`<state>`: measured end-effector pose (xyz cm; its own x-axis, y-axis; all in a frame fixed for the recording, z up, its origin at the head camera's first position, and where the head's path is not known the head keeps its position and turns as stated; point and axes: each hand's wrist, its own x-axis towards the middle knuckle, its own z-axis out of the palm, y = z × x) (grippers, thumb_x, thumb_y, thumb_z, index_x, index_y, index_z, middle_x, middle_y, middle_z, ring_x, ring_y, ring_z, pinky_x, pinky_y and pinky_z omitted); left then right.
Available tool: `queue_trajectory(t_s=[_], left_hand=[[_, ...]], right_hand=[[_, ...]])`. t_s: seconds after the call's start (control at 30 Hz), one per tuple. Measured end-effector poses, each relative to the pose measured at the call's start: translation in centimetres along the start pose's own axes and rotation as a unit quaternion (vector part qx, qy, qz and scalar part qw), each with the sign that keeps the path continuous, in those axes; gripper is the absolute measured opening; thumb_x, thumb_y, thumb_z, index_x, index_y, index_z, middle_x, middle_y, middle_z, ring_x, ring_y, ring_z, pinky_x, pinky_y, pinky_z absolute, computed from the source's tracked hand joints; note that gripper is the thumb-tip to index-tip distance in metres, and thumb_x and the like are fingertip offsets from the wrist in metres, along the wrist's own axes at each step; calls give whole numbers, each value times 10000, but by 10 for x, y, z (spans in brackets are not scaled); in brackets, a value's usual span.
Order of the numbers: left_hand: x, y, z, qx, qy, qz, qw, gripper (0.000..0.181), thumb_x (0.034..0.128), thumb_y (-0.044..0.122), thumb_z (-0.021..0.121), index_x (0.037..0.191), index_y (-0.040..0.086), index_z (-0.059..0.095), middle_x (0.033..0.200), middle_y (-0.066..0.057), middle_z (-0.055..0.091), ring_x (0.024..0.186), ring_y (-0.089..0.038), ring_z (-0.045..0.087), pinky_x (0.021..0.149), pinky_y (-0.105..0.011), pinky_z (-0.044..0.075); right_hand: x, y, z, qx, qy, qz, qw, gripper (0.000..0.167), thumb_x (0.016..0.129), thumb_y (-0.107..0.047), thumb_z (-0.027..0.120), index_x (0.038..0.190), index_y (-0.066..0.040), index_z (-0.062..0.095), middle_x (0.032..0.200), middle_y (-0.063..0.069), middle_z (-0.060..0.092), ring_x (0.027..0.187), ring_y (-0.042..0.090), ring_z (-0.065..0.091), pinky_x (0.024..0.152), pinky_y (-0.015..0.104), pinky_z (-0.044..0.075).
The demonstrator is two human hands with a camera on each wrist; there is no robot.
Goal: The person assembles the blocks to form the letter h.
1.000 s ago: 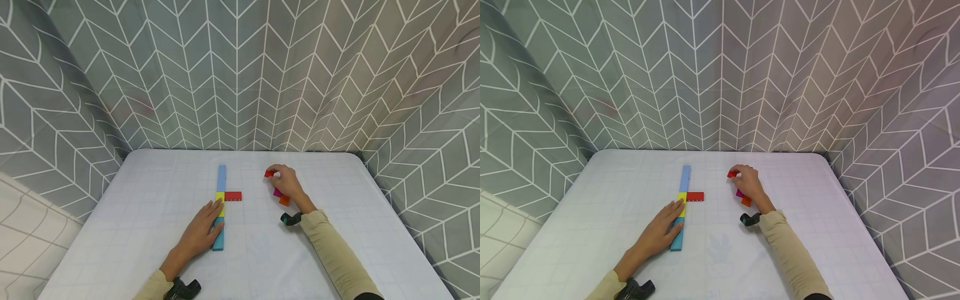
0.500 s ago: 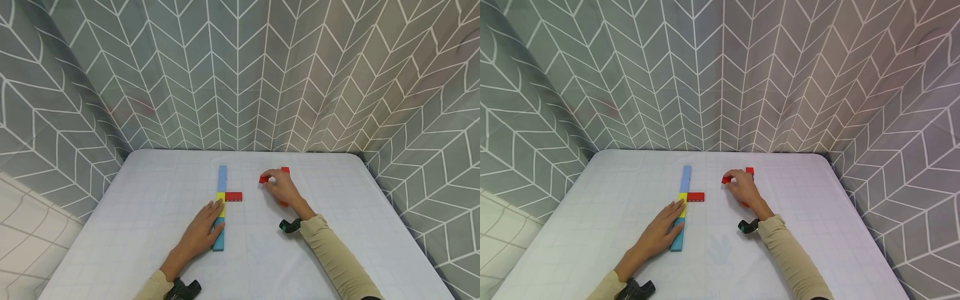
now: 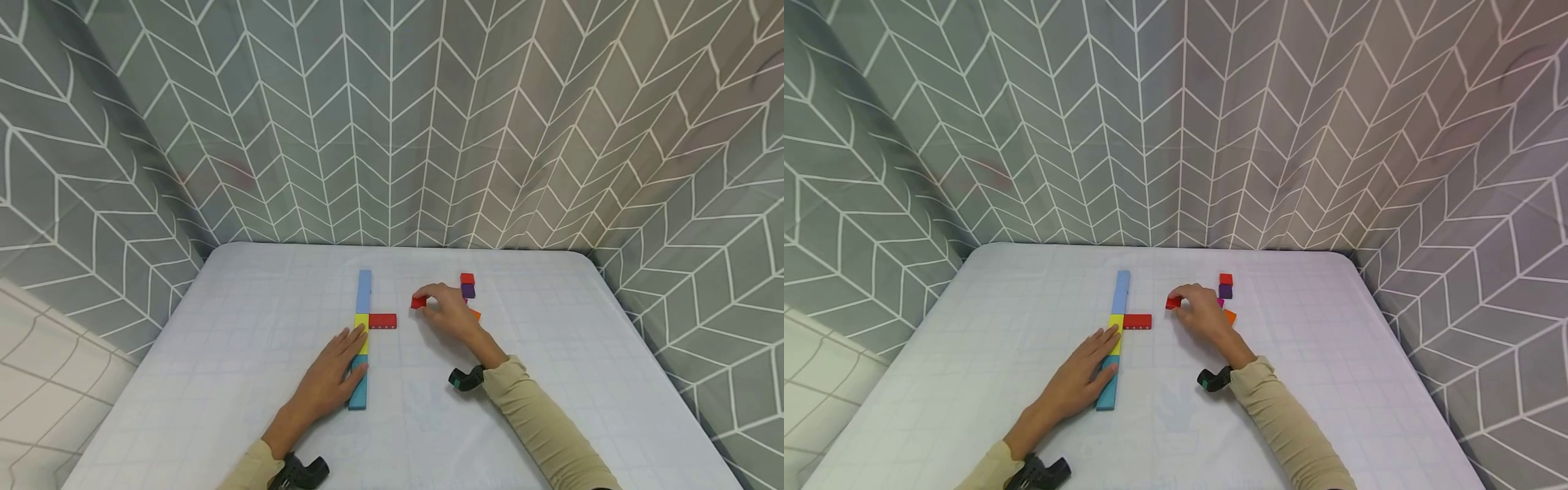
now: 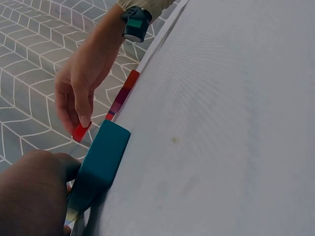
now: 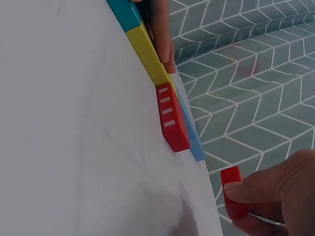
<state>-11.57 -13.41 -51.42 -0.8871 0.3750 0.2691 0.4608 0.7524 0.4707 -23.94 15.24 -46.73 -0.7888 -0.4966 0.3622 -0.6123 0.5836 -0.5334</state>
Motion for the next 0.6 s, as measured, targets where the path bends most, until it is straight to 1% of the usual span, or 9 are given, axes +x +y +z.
queue_trajectory(t_s=[0.1,0.27,0.33,0.47,0.6], left_hand=[[0,0,0,1,7,-5,10000,618,1051,305,625,1581,46,438,1646,-85,378,1517,-346,305,1216,-510,278],[1,0,0,15,-104,-85,9999,624,1059,319,610,1593,58,419,1654,-75,363,1528,-332,283,1227,-493,257],[1,0,-1,9,-128,-93,9999,624,1059,319,607,1594,60,418,1654,-75,362,1529,-330,282,1227,-491,257],[1,0,-1,16,-191,-120,9997,623,1064,333,599,1600,74,414,1660,-61,352,1534,-317,273,1230,-476,251],[2,-1,-1,42,-305,-173,9994,626,1073,360,578,1612,100,395,1673,-31,322,1544,-289,247,1238,-443,221]], right_hand=[[0,-2,2,-23,-131,26,9999,287,881,72,754,1157,-4,745,1122,106,744,1057,297,665,982,477,534],[-1,-6,7,-26,-310,142,9994,294,895,54,755,1180,-15,746,1137,97,740,1076,292,657,1008,483,520],[-2,-7,9,-22,-343,107,9994,287,894,47,762,1174,-14,747,1131,93,742,1075,292,658,1010,487,516],[-2,-9,13,-10,-389,-5,9992,272,887,43,775,1149,-28,755,1111,67,749,1063,273,661,990,458,537],[-3,-10,17,-70,-447,-3,9990,267,883,33,787,1136,-46,761,1103,44,751,1055,252,658,968,422,555]])
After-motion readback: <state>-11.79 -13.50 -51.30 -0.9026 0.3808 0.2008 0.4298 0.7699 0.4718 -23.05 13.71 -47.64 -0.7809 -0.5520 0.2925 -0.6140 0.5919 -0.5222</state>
